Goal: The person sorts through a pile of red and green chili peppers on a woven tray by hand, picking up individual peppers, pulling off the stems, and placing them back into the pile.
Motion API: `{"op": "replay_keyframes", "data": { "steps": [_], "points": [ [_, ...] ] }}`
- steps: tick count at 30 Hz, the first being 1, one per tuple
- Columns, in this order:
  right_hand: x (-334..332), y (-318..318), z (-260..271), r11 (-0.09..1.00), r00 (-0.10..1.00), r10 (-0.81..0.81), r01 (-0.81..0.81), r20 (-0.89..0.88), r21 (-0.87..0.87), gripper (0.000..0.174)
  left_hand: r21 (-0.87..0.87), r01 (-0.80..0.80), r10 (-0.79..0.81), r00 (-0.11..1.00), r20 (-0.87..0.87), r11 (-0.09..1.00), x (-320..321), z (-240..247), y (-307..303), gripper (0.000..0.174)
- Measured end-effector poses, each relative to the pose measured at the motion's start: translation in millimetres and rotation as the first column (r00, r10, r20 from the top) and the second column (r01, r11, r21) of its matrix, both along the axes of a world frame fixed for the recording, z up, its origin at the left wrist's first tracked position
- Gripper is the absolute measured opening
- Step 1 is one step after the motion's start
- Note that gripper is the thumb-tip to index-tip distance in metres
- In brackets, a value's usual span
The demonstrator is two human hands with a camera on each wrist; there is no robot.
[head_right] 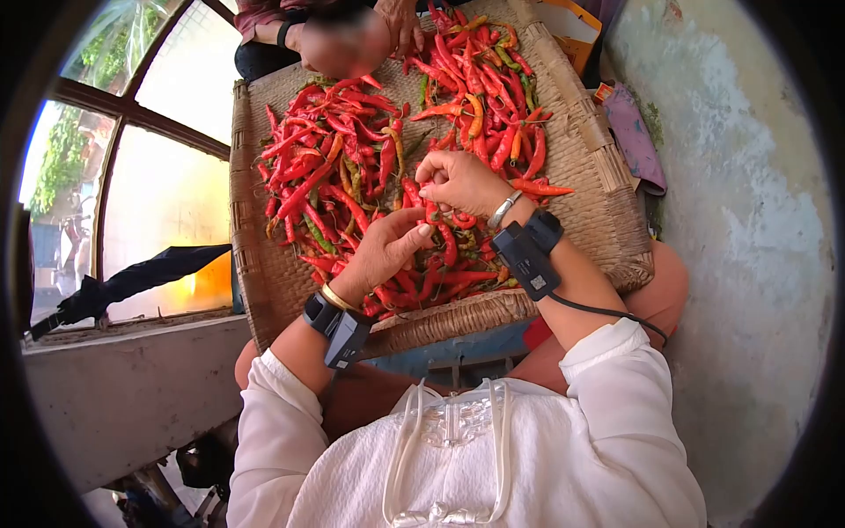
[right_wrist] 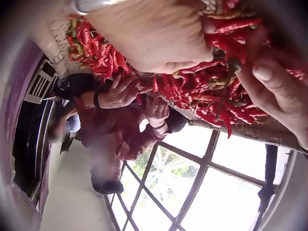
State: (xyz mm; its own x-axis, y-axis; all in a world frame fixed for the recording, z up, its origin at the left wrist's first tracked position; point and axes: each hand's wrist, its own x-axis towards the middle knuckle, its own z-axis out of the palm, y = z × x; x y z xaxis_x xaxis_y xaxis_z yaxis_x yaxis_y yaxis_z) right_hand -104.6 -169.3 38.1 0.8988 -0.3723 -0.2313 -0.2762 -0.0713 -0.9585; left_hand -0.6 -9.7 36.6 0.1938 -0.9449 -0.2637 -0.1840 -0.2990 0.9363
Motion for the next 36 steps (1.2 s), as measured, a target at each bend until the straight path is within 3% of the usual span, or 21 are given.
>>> {"op": "replay_keyframes", "data": {
  "steps": [1,3,5,7,8,9,10,11,12,13,15,16,17,21,23,26,29,30,32,34,36],
  "points": [
    [0.5,2.0,2.3,1.0,1.0,0.0,0.0,-0.003,0.009,0.016,0.061,-0.009,0.018,0.99,-0.139,0.998,1.3,0.1,-1.5,0.054],
    [2.7,0.7,5.3,0.995,0.993,-0.091,0.087,0.077,0.051,0.032,0.033,0.029,-0.027,0.997,-0.07,0.999,3.7,-13.4,-0.5,0.046],
    [5.9,-10.1,3.2,0.94,0.935,-0.331,0.315,0.131,0.129,0.042,-0.033,0.201,-0.188,0.953,0.24,0.979,5.1,-26.6,1.7,0.034],
    [13.4,-15.5,0.1,0.74,0.688,-0.669,0.581,0.282,0.338,0.047,-0.022,0.256,-0.23,0.901,0.366,0.966,1.0,-17.7,2.3,0.03],
    [12.0,-20.0,-1.5,0.737,0.686,-0.672,0.584,0.279,0.34,0.047,-0.009,0.307,-0.264,0.832,0.488,0.952,-1.0,-14.6,2.7,0.026],
    [8.5,-25.0,-2.3,0.776,0.743,-0.631,0.606,0.223,0.175,0.041,-0.007,0.31,-0.268,0.832,0.487,0.951,-1.3,-15.2,3.8,0.026],
    [5.9,-27.8,-3.7,0.799,0.789,-0.595,0.601,0.156,0.006,0.035,0.055,0.391,-0.351,0.746,0.566,0.919,-0.5,-16.0,5.2,0.026],
    [4.7,-27.2,-6.4,0.798,0.788,-0.597,0.603,0.155,0.007,0.035,0.124,0.46,-0.427,0.646,0.633,0.879,-0.2,-16.7,6.0,0.026],
    [4.0,-24.3,-7.9,0.909,0.936,-0.352,0.347,0.021,-0.23,0.029,0.124,0.461,-0.428,0.646,0.632,0.879,-1.0,-14.9,5.8,0.026],
    [3.2,-21.1,-9.0,0.913,0.98,-0.103,0.025,-0.171,-0.407,0.025,0.191,0.482,-0.48,0.593,0.647,0.855,-1.6,-11.0,5.3,0.027],
    [2.3,-1.8,-10.0,0.771,0.946,0.09,-0.264,-0.311,-0.58,0.029,0.261,0.499,-0.531,0.537,0.655,0.826,-1.8,-9.6,6.1,0.027],
    [3.9,7.5,-3.6,0.669,0.825,0.123,-0.48,-0.552,-0.567,0.034,0.229,0.502,-0.513,0.551,0.658,0.834,-1.9,-10.6,6.8,0.026],
    [3.9,15.5,0.8,0.589,0.75,0.118,-0.581,-0.651,-0.562,0.034,0.197,0.505,-0.494,0.565,0.661,0.84,-2.0,-11.3,7.3,0.026],
    [6.3,24.5,-3.0,0.538,0.742,0.11,-0.604,-0.662,-0.588,0.028,0.183,0.524,-0.515,0.606,0.606,0.832,-0.7,-11.8,5.0,0.026],
    [6.5,24.4,-9.0,0.511,0.751,0.102,-0.603,-0.653,-0.613,0.026,0.108,0.48,-0.479,0.776,0.411,0.871,0.4,-9.5,4.7,0.026],
    [7.2,20.5,-8.8,0.528,0.759,0.077,-0.581,-0.646,-0.619,0.021,0.051,0.456,-0.451,0.845,0.287,0.888,3.7,-13.5,3.6,0.024],
    [-0.9,-8.6,-0.3,0.728,0.838,0.093,-0.425,-0.537,-0.537,0.014,0.007,0.394,-0.384,0.892,0.236,0.919,5.1,-12.2,2.0,0.018],
    [-5.7,-17.6,-0.9,0.743,0.864,0.15,-0.419,-0.481,-0.522,0.013,0.006,0.396,-0.385,0.891,0.241,0.918,5.7,-10.2,1.4,0.018],
    [-11.1,-28.5,-1.4,0.751,0.888,0.194,-0.408,-0.418,-0.519,0.012,-0.063,0.246,-0.156,0.772,0.616,0.967,6.3,-4.1,0.5,0.015],
    [-13.7,-28.4,8.5,0.884,0.848,0.282,-0.411,-0.448,-0.222,0.013,-0.102,0.158,-0.057,0.768,0.637,0.982,8.1,-5.7,0.4,0.014],
    [-11.0,-23.2,11.6,0.882,0.846,0.369,-0.45,-0.384,-0.143,0.014,-0.139,0.01,0.083,0.758,0.647,0.99,10.6,-5.7,-1.0,0.014]
  ]
}}
